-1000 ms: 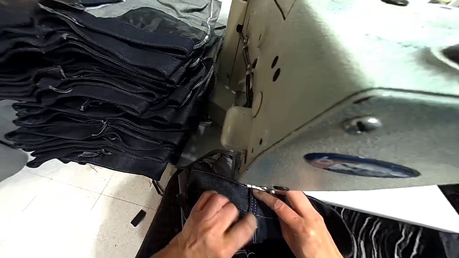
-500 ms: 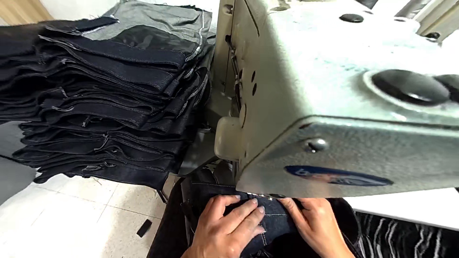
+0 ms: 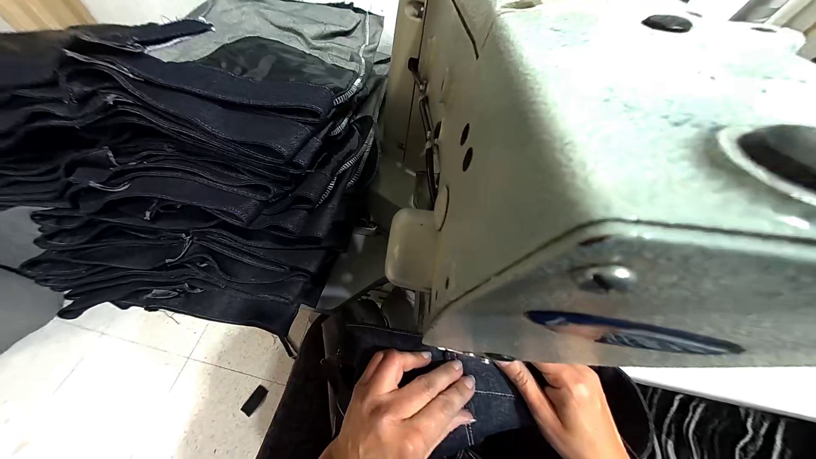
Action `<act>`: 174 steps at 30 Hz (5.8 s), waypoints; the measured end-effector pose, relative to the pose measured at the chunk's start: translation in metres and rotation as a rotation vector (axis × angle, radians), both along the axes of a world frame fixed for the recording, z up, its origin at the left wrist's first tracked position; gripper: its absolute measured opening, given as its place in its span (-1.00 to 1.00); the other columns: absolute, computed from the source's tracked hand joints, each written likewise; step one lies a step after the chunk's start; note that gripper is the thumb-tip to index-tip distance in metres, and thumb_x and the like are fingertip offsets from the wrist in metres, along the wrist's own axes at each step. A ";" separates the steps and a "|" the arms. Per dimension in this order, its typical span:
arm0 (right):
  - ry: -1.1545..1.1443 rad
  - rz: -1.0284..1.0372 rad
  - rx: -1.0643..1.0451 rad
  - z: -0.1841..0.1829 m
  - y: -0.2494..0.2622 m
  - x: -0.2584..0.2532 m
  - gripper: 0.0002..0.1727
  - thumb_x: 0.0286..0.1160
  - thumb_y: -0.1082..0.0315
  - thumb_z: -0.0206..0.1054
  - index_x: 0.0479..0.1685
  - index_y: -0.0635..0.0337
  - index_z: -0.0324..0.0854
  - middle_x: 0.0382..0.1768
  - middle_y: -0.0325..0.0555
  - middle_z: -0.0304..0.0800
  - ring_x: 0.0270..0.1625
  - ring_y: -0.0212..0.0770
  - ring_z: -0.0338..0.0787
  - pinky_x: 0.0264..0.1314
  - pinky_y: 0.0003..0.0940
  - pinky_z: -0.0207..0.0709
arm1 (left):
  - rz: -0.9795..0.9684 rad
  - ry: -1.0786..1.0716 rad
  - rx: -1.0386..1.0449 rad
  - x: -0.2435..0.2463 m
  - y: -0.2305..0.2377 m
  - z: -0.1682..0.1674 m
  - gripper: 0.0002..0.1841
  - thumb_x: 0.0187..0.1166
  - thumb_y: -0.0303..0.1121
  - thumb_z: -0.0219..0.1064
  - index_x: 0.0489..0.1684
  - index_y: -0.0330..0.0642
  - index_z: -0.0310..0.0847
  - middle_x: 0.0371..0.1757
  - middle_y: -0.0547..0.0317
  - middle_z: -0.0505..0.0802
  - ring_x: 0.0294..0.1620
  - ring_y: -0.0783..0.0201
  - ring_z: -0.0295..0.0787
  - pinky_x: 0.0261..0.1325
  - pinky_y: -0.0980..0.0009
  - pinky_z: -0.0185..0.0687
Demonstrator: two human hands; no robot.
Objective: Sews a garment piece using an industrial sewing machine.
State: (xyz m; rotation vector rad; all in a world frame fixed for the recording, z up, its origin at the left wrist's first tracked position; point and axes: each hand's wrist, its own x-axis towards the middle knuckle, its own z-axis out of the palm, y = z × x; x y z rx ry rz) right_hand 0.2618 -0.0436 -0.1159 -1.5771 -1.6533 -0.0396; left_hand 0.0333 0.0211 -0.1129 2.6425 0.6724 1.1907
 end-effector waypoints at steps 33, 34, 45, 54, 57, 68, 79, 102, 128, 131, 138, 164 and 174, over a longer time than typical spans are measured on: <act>0.198 0.042 -0.070 -0.018 0.001 -0.009 -0.49 0.75 -0.09 0.12 -0.36 0.12 0.72 -0.43 -0.21 0.76 -0.21 -0.40 0.72 -0.02 -0.44 0.52 | 0.057 0.141 -0.800 -0.001 0.035 0.020 -0.50 0.78 -0.11 0.08 0.34 -0.45 0.49 -0.18 -0.02 0.86 -0.09 0.22 0.84 0.10 0.22 0.73; 0.198 0.045 -0.060 -0.018 0.001 -0.010 -0.48 0.75 -0.09 0.12 -0.36 0.13 0.72 -0.43 -0.18 0.76 -0.21 -0.37 0.73 0.00 -0.43 0.52 | 0.028 0.059 -0.778 -0.001 0.035 0.014 -0.53 0.77 -0.16 0.11 0.32 -0.46 0.51 -0.17 0.02 0.87 -0.09 0.33 0.85 0.10 0.33 0.74; 0.027 -0.122 -0.035 -0.003 0.037 0.005 -0.66 0.48 0.17 0.30 -0.33 0.32 0.80 -0.36 0.12 0.87 -0.19 -0.02 0.90 -0.05 -0.05 0.71 | -0.120 -0.045 -0.641 0.013 0.077 0.016 -0.84 0.52 -0.57 0.29 -0.29 -0.40 0.83 -0.20 -0.09 0.91 -0.03 0.22 0.86 0.19 0.25 0.71; 0.144 -0.110 -0.249 0.011 0.034 0.007 -0.54 0.56 0.13 0.27 -0.03 0.46 0.78 -0.12 0.25 0.89 0.05 0.05 0.89 0.25 -0.05 0.63 | 0.018 0.035 -0.507 0.018 0.075 0.019 -0.84 0.50 -0.47 0.32 -0.35 -0.27 0.86 -0.30 -0.06 0.92 -0.14 0.05 0.92 -0.01 0.05 0.78; 0.151 -0.118 -0.226 0.013 0.031 0.005 -0.61 0.51 0.18 0.30 -0.14 0.44 0.79 -0.23 0.19 0.89 -0.08 -0.06 0.89 0.11 -0.17 0.65 | -0.020 0.026 -0.562 0.018 0.078 0.017 -0.83 0.52 -0.48 0.31 -0.32 -0.26 0.87 -0.25 -0.04 0.93 -0.08 0.09 0.91 0.07 0.09 0.76; -0.116 -0.162 -0.199 0.015 0.014 -0.003 -0.71 0.34 0.40 0.38 -0.24 0.58 0.75 -0.23 0.49 0.83 -0.11 0.42 0.87 0.00 0.33 0.62 | -0.189 0.055 -0.705 0.014 0.087 0.029 -0.76 0.61 -0.57 0.20 -0.12 -0.31 0.86 -0.10 -0.10 0.92 0.03 0.06 0.87 0.19 0.10 0.69; -0.129 -0.025 -0.542 0.021 -0.006 0.093 -0.54 0.61 0.17 0.31 -0.03 0.56 0.73 -0.11 0.52 0.80 0.02 0.53 0.80 0.14 0.52 0.52 | -0.178 0.232 -0.868 0.010 0.088 0.045 -0.67 0.75 -0.51 0.06 0.13 -0.23 0.82 0.15 -0.07 0.88 0.31 0.07 0.75 0.44 0.04 0.52; 0.803 0.148 -0.588 0.026 0.015 0.039 -0.79 0.56 0.22 0.21 -0.37 -0.14 0.74 -0.46 -0.54 0.83 -0.38 -0.61 0.77 -0.24 -0.57 0.68 | 0.275 0.369 -0.244 -0.126 0.139 0.030 -0.70 0.65 -0.34 0.36 0.24 0.22 0.86 -0.13 0.05 0.95 -0.20 -0.05 0.91 -0.11 -0.20 0.75; -0.270 0.162 -0.036 0.009 -0.046 -0.009 -0.81 0.69 0.23 0.29 0.15 -0.18 0.70 -0.12 0.00 0.68 0.06 -0.02 0.70 0.24 -0.16 0.54 | -0.435 -0.243 -0.759 -0.002 0.079 -0.012 -0.74 0.45 -0.23 0.55 -0.32 -0.31 0.84 -0.22 0.22 0.92 -0.04 0.59 0.82 0.18 0.51 0.73; -0.461 0.374 -0.043 0.009 -0.053 -0.034 -0.70 0.78 0.22 0.18 0.31 -0.34 0.67 -0.10 -0.09 0.64 0.04 -0.10 0.64 0.31 -0.26 0.41 | -0.342 -0.173 -0.758 -0.003 0.071 -0.006 -0.71 0.47 -0.16 0.53 -0.36 -0.27 0.83 -0.27 0.21 0.90 -0.10 0.56 0.80 0.11 0.48 0.72; -0.417 -0.042 0.226 0.025 -0.019 -0.031 -0.76 0.62 0.40 0.29 0.11 -0.06 0.77 -0.22 0.01 0.58 -0.05 -0.06 0.57 0.12 -0.34 0.39 | -0.346 -0.128 -0.669 -0.004 0.064 -0.004 -0.60 0.45 -0.08 0.54 -0.54 -0.28 0.73 -0.46 0.17 0.80 -0.31 0.47 0.69 -0.15 0.47 0.57; 0.098 0.100 -0.009 0.024 0.008 -0.035 -0.89 0.38 0.19 0.48 -0.34 -0.03 0.84 -0.31 -0.35 0.90 -0.05 -0.60 0.78 0.13 -0.75 0.55 | -0.210 -0.211 -1.239 -0.014 -0.025 0.047 -0.74 0.63 -0.39 0.38 0.10 -0.41 0.66 -0.21 0.02 0.91 -0.36 0.30 0.92 -0.26 0.37 0.88; -0.276 0.145 0.025 0.021 -0.006 -0.036 -0.64 0.62 0.56 0.10 0.07 -0.02 0.78 -0.07 -0.04 0.74 0.12 -0.22 0.70 0.26 -0.58 0.52 | -0.041 -0.341 -1.214 0.000 -0.023 0.027 -0.84 0.43 -0.50 0.51 -0.30 -0.28 0.58 -0.43 0.14 0.89 -0.48 0.31 0.92 -0.35 0.38 0.91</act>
